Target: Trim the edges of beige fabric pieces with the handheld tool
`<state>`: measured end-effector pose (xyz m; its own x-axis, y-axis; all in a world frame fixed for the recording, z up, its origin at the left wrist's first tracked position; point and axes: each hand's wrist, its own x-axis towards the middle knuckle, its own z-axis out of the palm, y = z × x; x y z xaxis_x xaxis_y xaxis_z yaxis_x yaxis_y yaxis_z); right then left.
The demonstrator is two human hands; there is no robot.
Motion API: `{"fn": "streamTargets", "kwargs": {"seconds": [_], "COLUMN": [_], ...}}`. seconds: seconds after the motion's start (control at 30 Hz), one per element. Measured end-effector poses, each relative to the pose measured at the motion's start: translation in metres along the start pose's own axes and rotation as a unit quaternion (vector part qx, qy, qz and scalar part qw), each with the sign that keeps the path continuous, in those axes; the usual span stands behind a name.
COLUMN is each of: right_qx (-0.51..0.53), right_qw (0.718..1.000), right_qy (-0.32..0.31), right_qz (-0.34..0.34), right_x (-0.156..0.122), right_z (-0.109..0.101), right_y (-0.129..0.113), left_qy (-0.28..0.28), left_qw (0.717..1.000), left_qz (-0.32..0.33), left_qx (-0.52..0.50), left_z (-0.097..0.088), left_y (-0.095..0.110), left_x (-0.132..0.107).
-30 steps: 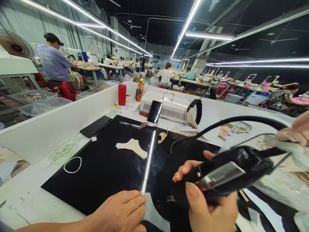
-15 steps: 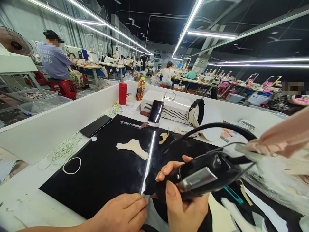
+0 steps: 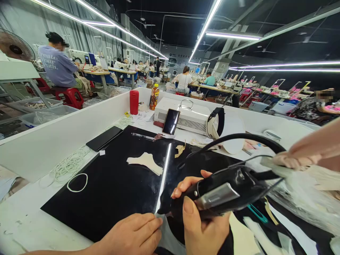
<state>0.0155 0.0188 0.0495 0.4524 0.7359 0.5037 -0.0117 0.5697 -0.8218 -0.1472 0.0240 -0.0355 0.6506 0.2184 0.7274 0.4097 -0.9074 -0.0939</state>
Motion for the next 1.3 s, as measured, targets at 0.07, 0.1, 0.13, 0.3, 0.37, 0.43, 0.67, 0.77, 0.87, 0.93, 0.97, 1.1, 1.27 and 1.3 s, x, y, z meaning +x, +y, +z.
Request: {"fn": "streamTargets", "kwargs": {"seconds": [0.07, 0.1, 0.13, 0.3, 0.37, 0.43, 0.67, 0.77, 0.87, 0.93, 0.97, 1.1, 1.27, 1.3], "right_qx": [0.000, 0.000, 0.003, 0.031, 0.038, 0.038, 0.029, 0.024, 0.045, 0.051, 0.052, 0.051, 0.047, 0.041], "right_qw": [1.000, 1.000, 1.000, 0.999, 0.999, 0.999, 0.999, 1.000, 0.999, 0.998, 0.999, 0.999, 0.999, 0.999], "right_qy": [0.008, 0.012, 0.015, 0.026, 0.023, 0.016, 0.007, 0.013, 0.023, 0.016, 0.008, -0.005, 0.000, 0.000], "right_qz": [0.002, 0.005, 0.009, 0.006, -0.005, -0.007, 0.012, 0.014, 0.013, 0.013, 0.014, 0.016, 0.027, 0.029], "right_x": [0.000, 0.000, 0.000, 0.002, 0.002, 0.001, 0.000, 0.001, 0.002, 0.001, 0.001, -0.001, 0.001, 0.002], "right_z": [0.001, 0.002, 0.003, 0.011, 0.013, 0.014, 0.014, 0.015, 0.019, 0.020, 0.021, 0.022, 0.022, 0.021], "right_y": [0.000, -0.001, -0.002, -0.007, -0.007, -0.006, -0.003, -0.003, -0.003, -0.002, -0.001, 0.001, -0.001, -0.002], "left_qy": [0.011, 0.019, 0.025, 0.020, 0.011, 0.012, 0.006, 0.001, -0.006, -0.006, -0.006, -0.023, 0.004, 0.012], "left_qw": [1.000, 1.000, 1.000, 1.000, 1.000, 1.000, 1.000, 1.000, 1.000, 1.000, 1.000, 1.000, 1.000, 1.000], "left_qz": [-0.003, -0.006, -0.007, 0.003, 0.003, -0.001, -0.002, 0.005, 0.003, 0.002, 0.001, 0.003, -0.005, -0.007], "left_qx": [-0.003, -0.005, -0.006, -0.001, -0.004, -0.010, -0.011, -0.006, -0.003, -0.006, -0.006, -0.003, -0.009, -0.013], "left_z": [0.000, -0.001, -0.001, -0.002, -0.002, -0.001, 0.002, 0.002, 0.002, 0.001, 0.001, -0.001, -0.004, -0.004], "left_y": [0.000, 0.000, 0.000, -0.001, -0.001, -0.001, 0.000, 0.000, 0.001, 0.001, 0.001, 0.001, 0.000, 0.000], "left_x": [0.001, 0.001, 0.002, 0.004, 0.003, 0.002, -0.001, -0.002, -0.003, -0.003, -0.003, -0.001, 0.004, 0.005]}}
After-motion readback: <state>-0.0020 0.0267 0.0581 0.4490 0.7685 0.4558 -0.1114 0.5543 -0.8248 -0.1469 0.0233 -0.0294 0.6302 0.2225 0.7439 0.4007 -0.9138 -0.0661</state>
